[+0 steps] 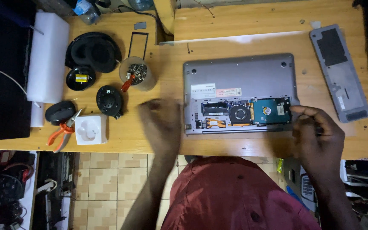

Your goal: Disassembling a laptop by removing screws and the back cover to access and manipulate internal components.

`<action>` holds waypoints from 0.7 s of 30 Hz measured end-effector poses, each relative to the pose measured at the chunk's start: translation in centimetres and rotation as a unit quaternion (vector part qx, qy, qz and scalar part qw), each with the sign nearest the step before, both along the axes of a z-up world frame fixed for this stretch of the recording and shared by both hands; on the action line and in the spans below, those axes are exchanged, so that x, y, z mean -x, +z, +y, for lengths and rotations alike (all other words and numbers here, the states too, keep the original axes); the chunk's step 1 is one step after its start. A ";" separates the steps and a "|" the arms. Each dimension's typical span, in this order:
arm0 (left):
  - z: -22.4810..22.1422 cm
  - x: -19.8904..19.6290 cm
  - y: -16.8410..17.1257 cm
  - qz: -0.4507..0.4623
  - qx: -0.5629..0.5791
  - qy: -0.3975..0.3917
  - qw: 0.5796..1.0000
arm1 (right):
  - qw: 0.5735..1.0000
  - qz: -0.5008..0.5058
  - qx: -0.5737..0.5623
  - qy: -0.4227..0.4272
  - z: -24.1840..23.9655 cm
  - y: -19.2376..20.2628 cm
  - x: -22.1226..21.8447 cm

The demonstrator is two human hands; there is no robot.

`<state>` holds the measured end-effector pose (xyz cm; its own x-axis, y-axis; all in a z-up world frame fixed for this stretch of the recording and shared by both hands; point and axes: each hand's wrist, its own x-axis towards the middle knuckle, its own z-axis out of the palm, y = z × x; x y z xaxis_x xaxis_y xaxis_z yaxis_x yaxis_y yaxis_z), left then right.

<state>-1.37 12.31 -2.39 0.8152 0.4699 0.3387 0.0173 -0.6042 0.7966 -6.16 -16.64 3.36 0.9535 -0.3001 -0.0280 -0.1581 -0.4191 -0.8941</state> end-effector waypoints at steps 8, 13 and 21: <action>6.6 -5.5 -1.0 -0.068 -0.022 0.014 0.997 | 0.994 -0.030 -0.088 0.055 2.3 0.1 -2.3; 5.7 -5.6 2.0 -0.103 -0.038 0.018 0.994 | 0.993 -0.041 -0.048 0.098 3.5 1.6 -3.1; 6.8 -3.1 2.2 -0.118 -0.168 -0.031 0.978 | 0.995 -0.013 -0.070 0.074 3.8 1.3 -3.3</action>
<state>1.73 19.11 -0.16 0.7194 0.2530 0.6469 -0.1871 -0.8263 0.5313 -2.87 -12.82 4.62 0.9880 -0.1508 -0.0344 -0.0799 -0.3074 -0.9482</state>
